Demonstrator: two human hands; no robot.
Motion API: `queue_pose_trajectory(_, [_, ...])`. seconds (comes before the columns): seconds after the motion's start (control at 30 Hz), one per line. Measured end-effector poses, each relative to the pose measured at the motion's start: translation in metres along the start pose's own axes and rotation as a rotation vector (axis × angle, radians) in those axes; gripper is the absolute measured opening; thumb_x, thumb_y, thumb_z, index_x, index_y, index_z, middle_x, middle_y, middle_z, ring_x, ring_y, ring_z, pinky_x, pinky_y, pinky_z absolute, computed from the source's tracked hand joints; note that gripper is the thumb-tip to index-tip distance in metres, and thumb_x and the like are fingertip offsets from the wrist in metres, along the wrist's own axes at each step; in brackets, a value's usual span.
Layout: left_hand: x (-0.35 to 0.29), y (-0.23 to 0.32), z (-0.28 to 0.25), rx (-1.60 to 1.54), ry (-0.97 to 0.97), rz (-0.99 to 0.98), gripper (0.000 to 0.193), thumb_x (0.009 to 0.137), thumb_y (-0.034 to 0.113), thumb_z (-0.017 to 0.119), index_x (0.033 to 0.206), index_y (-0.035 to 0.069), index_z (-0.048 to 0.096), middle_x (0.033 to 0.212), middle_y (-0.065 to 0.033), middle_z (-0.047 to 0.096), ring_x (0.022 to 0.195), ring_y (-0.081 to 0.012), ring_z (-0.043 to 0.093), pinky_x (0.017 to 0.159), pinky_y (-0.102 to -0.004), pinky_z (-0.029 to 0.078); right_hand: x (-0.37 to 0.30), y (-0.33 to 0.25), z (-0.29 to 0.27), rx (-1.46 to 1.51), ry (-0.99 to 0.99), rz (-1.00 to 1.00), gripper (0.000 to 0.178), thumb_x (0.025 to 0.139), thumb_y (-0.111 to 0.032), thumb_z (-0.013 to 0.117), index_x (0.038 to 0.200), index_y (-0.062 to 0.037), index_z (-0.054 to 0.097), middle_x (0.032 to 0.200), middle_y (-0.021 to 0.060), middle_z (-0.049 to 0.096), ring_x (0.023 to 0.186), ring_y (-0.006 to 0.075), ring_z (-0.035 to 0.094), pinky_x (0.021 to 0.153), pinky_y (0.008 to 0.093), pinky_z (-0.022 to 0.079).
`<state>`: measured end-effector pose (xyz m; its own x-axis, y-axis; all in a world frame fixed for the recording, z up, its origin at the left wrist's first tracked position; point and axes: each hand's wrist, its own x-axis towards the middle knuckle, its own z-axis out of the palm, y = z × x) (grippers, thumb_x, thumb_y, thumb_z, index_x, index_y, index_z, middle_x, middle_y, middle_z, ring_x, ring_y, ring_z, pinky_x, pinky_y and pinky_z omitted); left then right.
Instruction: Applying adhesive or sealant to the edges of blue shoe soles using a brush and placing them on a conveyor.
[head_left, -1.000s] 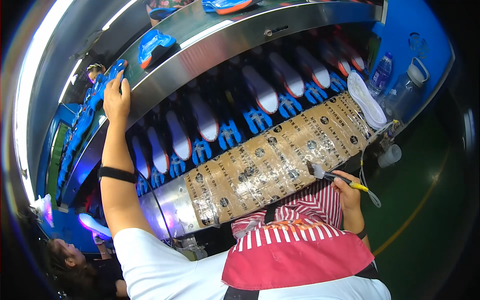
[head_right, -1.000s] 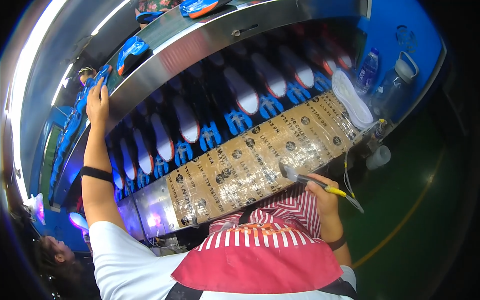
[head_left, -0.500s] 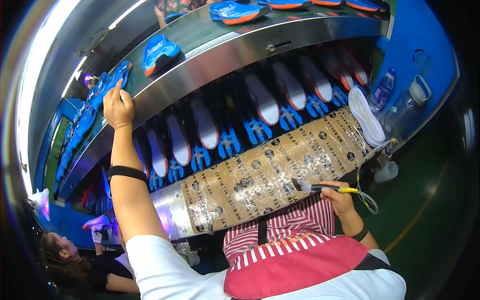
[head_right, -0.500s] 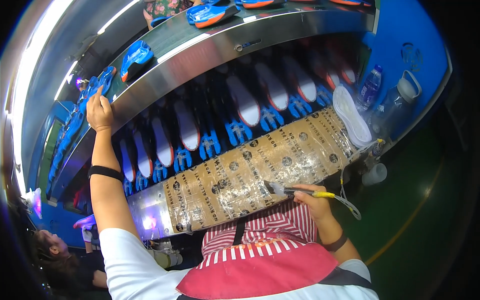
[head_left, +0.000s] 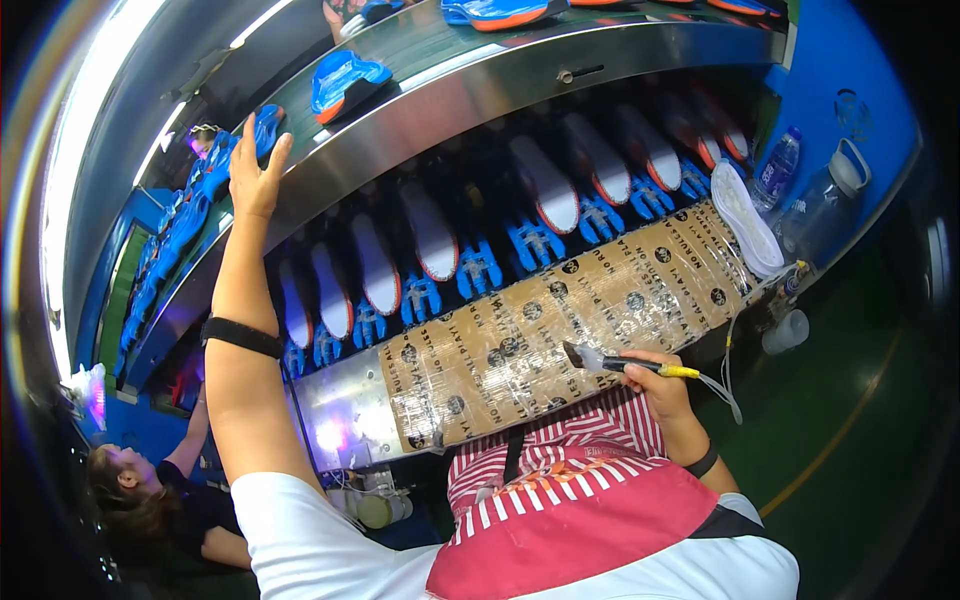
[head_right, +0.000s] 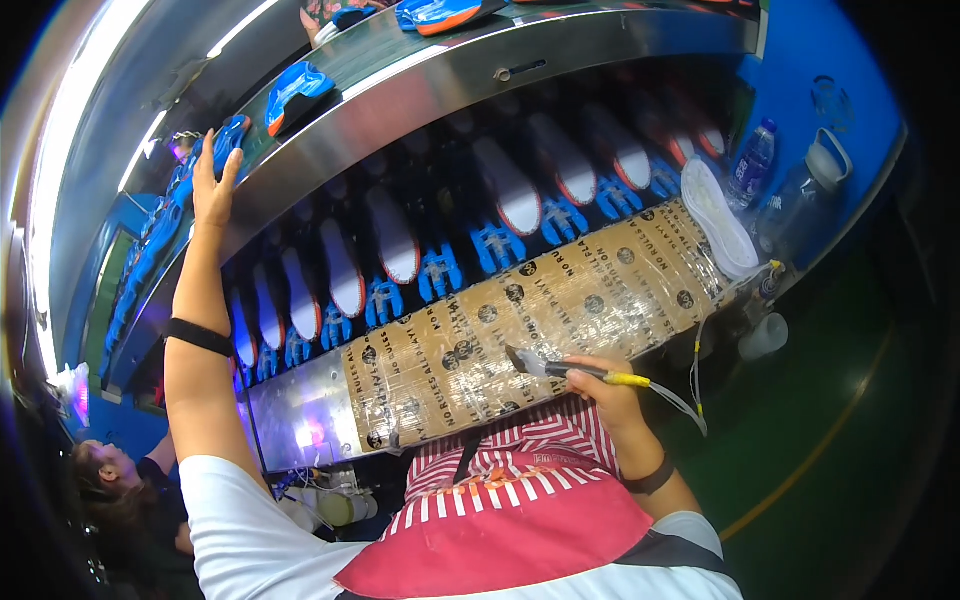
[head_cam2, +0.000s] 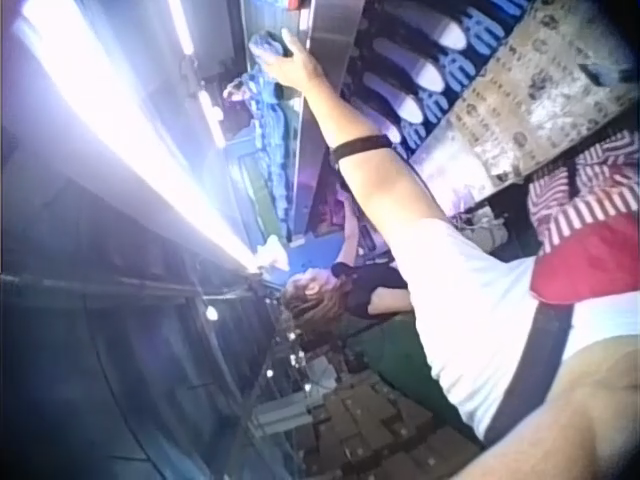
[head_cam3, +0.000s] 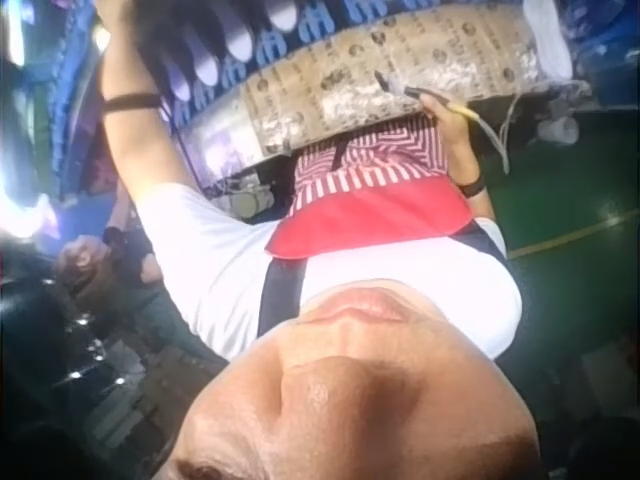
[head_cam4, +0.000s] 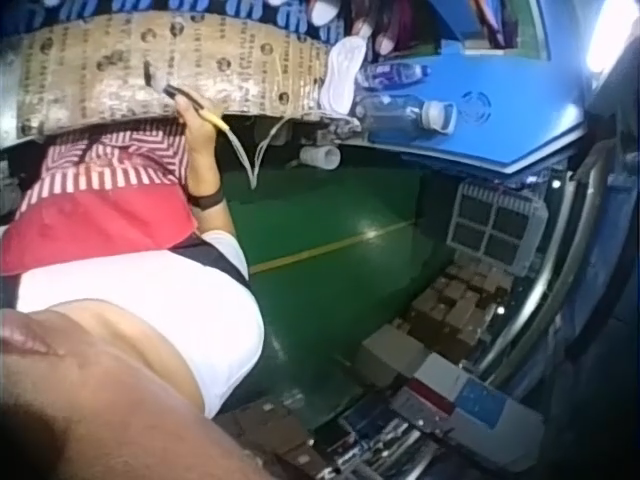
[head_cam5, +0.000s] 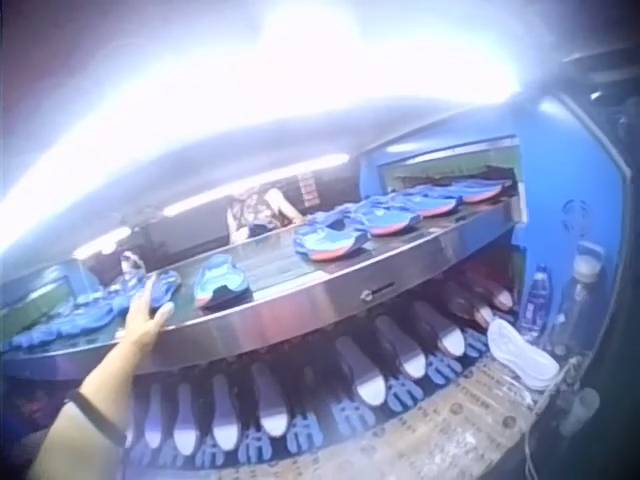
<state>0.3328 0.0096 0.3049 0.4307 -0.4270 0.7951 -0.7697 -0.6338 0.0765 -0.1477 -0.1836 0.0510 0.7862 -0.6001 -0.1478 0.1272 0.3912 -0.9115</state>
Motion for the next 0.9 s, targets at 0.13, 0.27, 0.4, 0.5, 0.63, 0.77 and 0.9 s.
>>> queue_pose_trajectory(0.13, [0.014, 0.035, 0.02, -0.289, -0.035, 0.134, 0.084, 0.073, 0.05, 0.067, 0.138, 0.008, 0.033, 0.129, -0.021, 0.044, 0.12, -0.0351, 0.042, 0.1, -0.0423, 0.031, -0.007, 0.002, 0.002, -0.054, 0.027, 0.01, 0.026, 0.077, -0.011, 0.065, 0.098, 0.0047, 0.065, 0.07, 0.006, 0.064, 0.06, 0.0068, 0.056, 0.053, 0.0169, 0.04])
queue_pose_trajectory(0.27, [0.019, 0.092, 0.034, -0.041, -0.026, 0.074, 0.088, 0.074, 0.055, 0.063, 0.137, 0.003, 0.032, 0.131, -0.0258, 0.043, 0.122, -0.0381, 0.039, 0.101, -0.0428, 0.031, -0.012, -0.016, 0.01, -0.1, 0.035, -0.044, 0.026, 0.077, -0.009, 0.065, 0.097, 0.0063, 0.065, 0.07, 0.0077, 0.064, 0.058, 0.0085, 0.056, 0.053, 0.0177, 0.041])
queue_pose_trajectory(0.4, [0.022, 0.089, 0.037, -0.1, 0.005, -0.058, 0.09, 0.072, 0.055, 0.064, 0.136, 0.0, 0.033, 0.127, -0.029, 0.046, 0.121, -0.0388, 0.042, 0.101, -0.0427, 0.031, -0.017, -0.021, 0.006, -0.063, 0.074, -0.08, 0.024, 0.076, -0.005, 0.065, 0.097, 0.0075, 0.064, 0.069, 0.01, 0.064, 0.056, 0.0099, 0.057, 0.051, 0.0178, 0.043])
queue_pose_trajectory(0.5, [0.02, 0.082, 0.04, -0.143, 0.038, -0.092, 0.086, 0.073, 0.051, 0.064, 0.136, 0.0, 0.034, 0.128, -0.0289, 0.044, 0.122, -0.0385, 0.041, 0.101, -0.0424, 0.031, -0.022, -0.014, -0.006, -0.066, 0.1, -0.049, 0.025, 0.076, -0.005, 0.064, 0.098, 0.0075, 0.063, 0.069, 0.0102, 0.064, 0.056, 0.01, 0.057, 0.051, 0.0179, 0.043])
queue_pose_trajectory(0.63, [0.028, 0.05, 0.044, -0.268, 0.224, -0.024, 0.07, 0.075, 0.037, 0.057, 0.137, 0.012, 0.035, 0.13, -0.0236, 0.042, 0.122, -0.038, 0.039, 0.097, -0.0508, 0.032, -0.024, -0.013, -0.013, -0.086, 0.099, -0.064, 0.023, 0.076, -0.004, 0.064, 0.096, 0.0071, 0.063, 0.068, 0.0098, 0.064, 0.055, 0.0101, 0.057, 0.051, 0.0177, 0.043])
queue_pose_trajectory(0.77, [0.025, 0.013, 0.03, 0.383, 0.187, -0.455, 0.066, 0.078, 0.037, 0.051, 0.139, 0.019, 0.032, 0.144, -0.0143, 0.029, 0.132, -0.0371, 0.024, 0.097, -0.0617, 0.025, -0.024, -0.014, -0.02, -0.068, 0.138, -0.099, 0.022, 0.076, -0.004, 0.065, 0.095, 0.0068, 0.064, 0.068, 0.0093, 0.064, 0.055, 0.0099, 0.057, 0.051, 0.0178, 0.043])
queue_pose_trajectory(0.9, [0.03, -0.025, -0.003, 0.526, -0.346, -0.516, 0.046, 0.081, 0.032, 0.055, 0.126, 0.023, 0.052, 0.132, -0.0076, 0.048, 0.125, -0.0295, 0.041, 0.097, -0.0665, 0.021, -0.026, -0.018, -0.024, -0.102, 0.123, -0.055, 0.024, 0.075, -0.007, 0.066, 0.096, 0.0054, 0.065, 0.069, 0.0081, 0.065, 0.059, 0.009, 0.058, 0.055, 0.0174, 0.043])
